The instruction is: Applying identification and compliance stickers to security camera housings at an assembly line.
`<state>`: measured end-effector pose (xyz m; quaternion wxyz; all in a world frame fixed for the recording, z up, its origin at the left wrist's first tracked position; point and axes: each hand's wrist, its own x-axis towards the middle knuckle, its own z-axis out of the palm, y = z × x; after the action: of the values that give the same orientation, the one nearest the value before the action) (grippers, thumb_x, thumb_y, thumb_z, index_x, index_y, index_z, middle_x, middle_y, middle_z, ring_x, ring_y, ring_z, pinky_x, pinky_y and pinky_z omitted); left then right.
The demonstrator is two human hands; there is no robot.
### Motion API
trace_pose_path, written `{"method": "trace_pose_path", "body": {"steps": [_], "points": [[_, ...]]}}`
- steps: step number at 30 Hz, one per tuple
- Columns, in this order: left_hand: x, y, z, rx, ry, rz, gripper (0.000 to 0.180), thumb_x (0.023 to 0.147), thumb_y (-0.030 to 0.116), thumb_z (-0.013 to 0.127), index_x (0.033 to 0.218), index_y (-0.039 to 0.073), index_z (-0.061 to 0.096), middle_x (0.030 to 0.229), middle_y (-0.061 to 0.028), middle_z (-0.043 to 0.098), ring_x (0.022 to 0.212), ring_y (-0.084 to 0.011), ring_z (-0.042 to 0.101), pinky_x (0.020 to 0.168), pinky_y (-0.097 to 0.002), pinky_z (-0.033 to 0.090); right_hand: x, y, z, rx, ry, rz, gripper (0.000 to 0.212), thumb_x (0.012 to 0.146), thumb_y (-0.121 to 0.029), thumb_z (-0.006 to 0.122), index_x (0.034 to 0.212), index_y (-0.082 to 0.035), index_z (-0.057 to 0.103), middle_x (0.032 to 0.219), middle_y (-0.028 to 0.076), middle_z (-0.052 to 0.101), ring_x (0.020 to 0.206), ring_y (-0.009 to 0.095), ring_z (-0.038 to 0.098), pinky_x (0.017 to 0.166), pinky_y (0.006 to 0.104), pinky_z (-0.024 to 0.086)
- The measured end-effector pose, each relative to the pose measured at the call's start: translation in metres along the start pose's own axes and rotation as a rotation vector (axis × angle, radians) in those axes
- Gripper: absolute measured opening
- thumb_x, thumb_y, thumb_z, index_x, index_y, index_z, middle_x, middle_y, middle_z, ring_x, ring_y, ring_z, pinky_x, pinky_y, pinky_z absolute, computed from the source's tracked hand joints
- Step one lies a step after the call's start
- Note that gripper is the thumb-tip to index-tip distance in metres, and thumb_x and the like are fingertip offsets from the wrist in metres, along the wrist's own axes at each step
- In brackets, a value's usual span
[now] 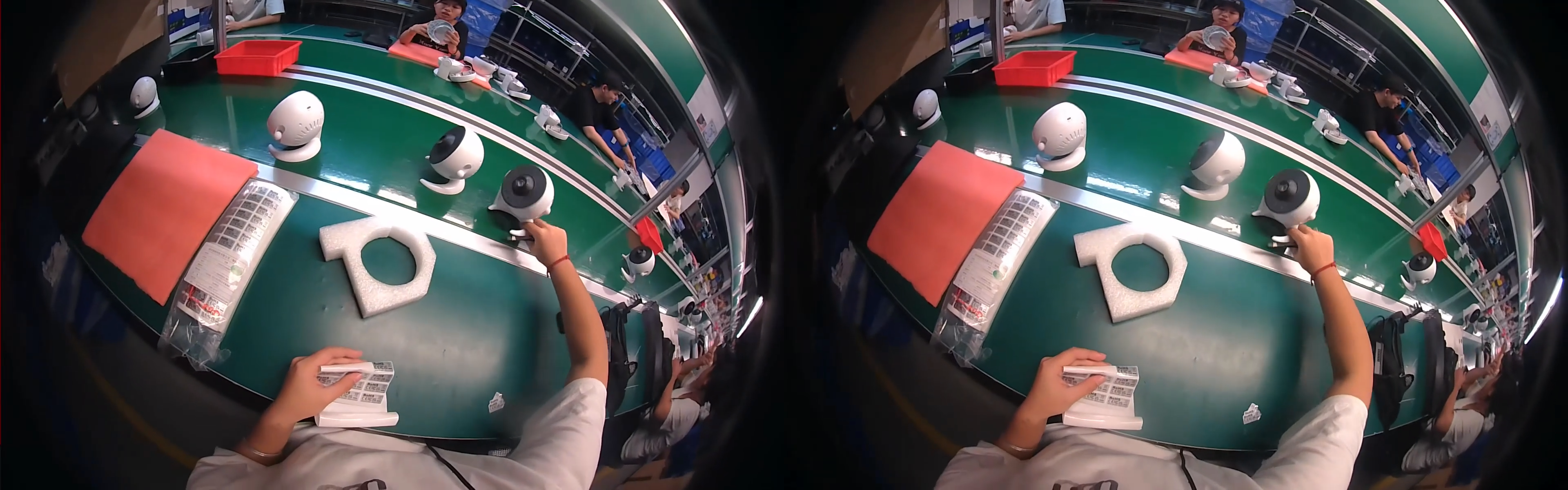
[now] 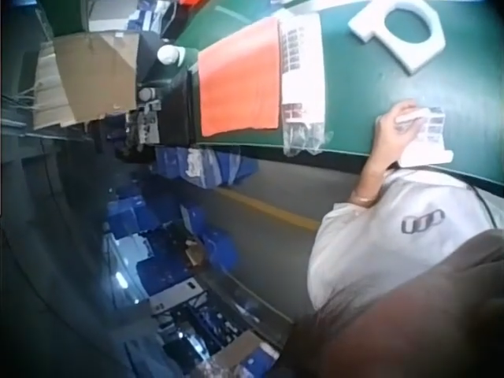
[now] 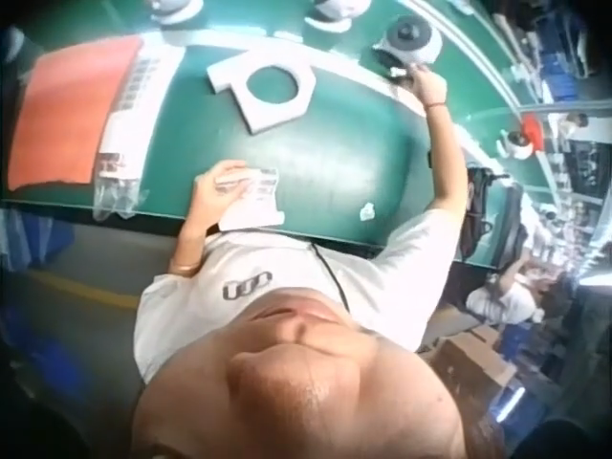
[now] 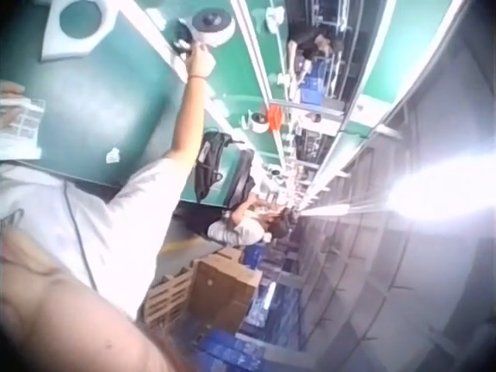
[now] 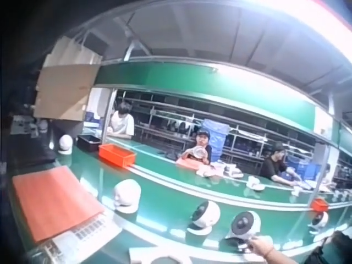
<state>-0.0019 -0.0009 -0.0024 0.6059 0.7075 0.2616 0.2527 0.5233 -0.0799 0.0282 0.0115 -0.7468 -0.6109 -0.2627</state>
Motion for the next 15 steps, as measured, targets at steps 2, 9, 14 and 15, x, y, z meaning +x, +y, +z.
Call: {"method": "trace_pose_path", "body": {"steps": [2,9,14,15], "points": [[0.001,0.0,0.0,0.012,-0.003,0.013,0.03,0.079,0.008,0.074,0.107,0.002,0.065,0.096,-0.0121,0.072,0.088,-0.0179,0.07,0.078,-0.029,0.054,0.001,-0.016,-0.024,-0.044,0.148,-0.014,0.01,0.072,-0.013,0.068,0.079,-0.013,0.061,0.08,0.006,0.06,0.065,0.029,0.063,0.054,0.0397,0.05],[0.001,0.003,-0.001,-0.071,0.019,0.015,0.048,0.081,0.004,0.07,0.124,0.003,0.049,0.1,-0.0107,0.072,0.092,-0.0155,0.068,0.08,-0.0295,0.053,0.033,-0.119,-0.165,0.34,0.075,-0.131,0.026,0.07,-0.006,0.072,0.091,-0.007,0.057,0.086,0.009,0.059,0.073,0.034,0.062,0.059,0.0405,0.048],[0.005,0.002,-0.001,-0.25,0.032,0.001,0.053,0.082,-0.005,0.066,0.129,0.001,0.042,0.106,-0.0146,0.068,0.099,-0.0164,0.063,0.086,-0.0288,0.051,0.061,-0.18,-0.189,0.435,0.02,-0.345,0.025,0.07,-0.005,0.07,0.09,-0.007,0.055,0.085,0.009,0.059,0.072,0.033,0.061,0.057,0.0412,0.049],[0.005,0.004,-0.002,-0.285,0.034,0.008,0.053,0.082,-0.005,0.066,0.129,0.001,0.042,0.107,-0.0151,0.067,0.1,-0.0165,0.063,0.086,-0.0288,0.051,0.065,-0.193,-0.193,0.429,-0.027,-0.379,0.022,0.071,-0.007,0.067,0.09,-0.007,0.056,0.085,0.01,0.059,0.072,0.033,0.061,0.058,0.0423,0.049]]}}
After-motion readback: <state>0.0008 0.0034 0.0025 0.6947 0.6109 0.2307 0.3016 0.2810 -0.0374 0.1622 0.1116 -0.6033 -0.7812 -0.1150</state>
